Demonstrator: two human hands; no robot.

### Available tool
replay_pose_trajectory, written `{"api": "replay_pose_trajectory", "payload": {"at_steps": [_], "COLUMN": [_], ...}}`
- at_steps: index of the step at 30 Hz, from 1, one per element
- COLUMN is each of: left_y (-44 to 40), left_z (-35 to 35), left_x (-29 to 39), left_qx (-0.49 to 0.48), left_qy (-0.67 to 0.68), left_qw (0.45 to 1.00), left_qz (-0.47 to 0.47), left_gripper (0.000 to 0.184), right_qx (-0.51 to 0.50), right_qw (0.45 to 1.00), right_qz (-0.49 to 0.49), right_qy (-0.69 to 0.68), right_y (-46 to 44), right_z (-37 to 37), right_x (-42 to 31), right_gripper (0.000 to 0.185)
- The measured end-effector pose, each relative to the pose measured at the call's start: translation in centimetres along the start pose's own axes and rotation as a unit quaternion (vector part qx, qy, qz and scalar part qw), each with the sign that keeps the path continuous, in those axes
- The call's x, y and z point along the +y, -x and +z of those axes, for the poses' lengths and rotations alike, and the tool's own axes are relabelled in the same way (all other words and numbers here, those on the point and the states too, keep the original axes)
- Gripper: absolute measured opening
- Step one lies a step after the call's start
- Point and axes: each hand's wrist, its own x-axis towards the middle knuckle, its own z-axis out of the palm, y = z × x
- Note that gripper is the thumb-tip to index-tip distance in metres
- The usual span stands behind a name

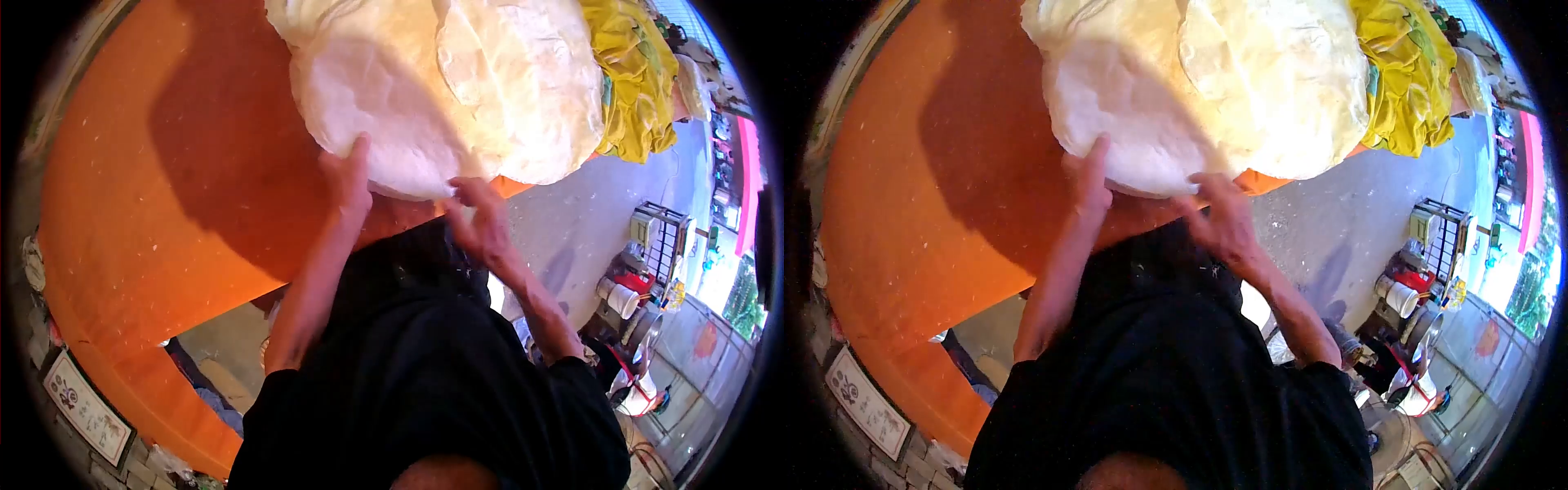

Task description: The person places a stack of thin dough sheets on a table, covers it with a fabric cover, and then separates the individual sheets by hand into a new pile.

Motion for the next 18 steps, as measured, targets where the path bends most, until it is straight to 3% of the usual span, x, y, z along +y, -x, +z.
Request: {"api": "replay_pose_trajectory", "payload": {"at_steps": [2, 4, 8, 10, 12, 14, 16, 18], "left_y": [-1.0, -1.3, -0.9, -0.6, -0.9, -1.6, -1.9, -2.0], "left_z": [0.2, 0.8, 1.0, 0.3, 0.0, -1.0, -1.4, -1.4], "left_x": [0.7, 3.2, 5.7, 5.0, 4.0, 2.6, 2.2, 2.1], "left_qx": [0.016, -0.031, -0.119, -0.101, -0.064, -0.085, -0.091, -0.085], "left_qy": [-0.010, -0.034, -0.003, -0.011, -0.035, -0.009, 0.004, 0.001], "left_qw": [1.000, 0.999, 0.990, 0.993, 0.997, 0.995, 0.994, 0.995], "left_qz": [-0.007, 0.002, 0.075, 0.058, 0.028, 0.045, 0.054, 0.060], "left_gripper": [0.047, 0.047, 0.047, 0.049, 0.053, 0.052, 0.051, 0.050], "right_qx": [0.057, 0.089, 0.171, 0.155, 0.122, 0.115, 0.137, 0.155], "right_qw": [0.973, 0.981, 0.963, 0.937, 0.934, 0.931, 0.936, 0.955], "right_qz": [0.209, 0.174, -0.014, -0.047, -0.046, -0.054, 0.029, 0.200], "right_qy": [-0.082, 0.017, 0.206, 0.308, 0.333, 0.343, 0.322, 0.155], "right_y": [-1.4, -3.4, -7.4, -8.4, -9.9, -10.1, -10.3, -10.5], "right_z": [-1.8, -3.9, -2.9, -1.9, -1.5, -2.7, -4.8, -7.1], "right_x": [1.6, 1.7, 1.4, 2.4, 4.5, 6.2, 7.5, 9.6], "right_gripper": [0.037, 0.039, 0.042, 0.042, 0.031, 0.026, 0.020, 0.027]}}
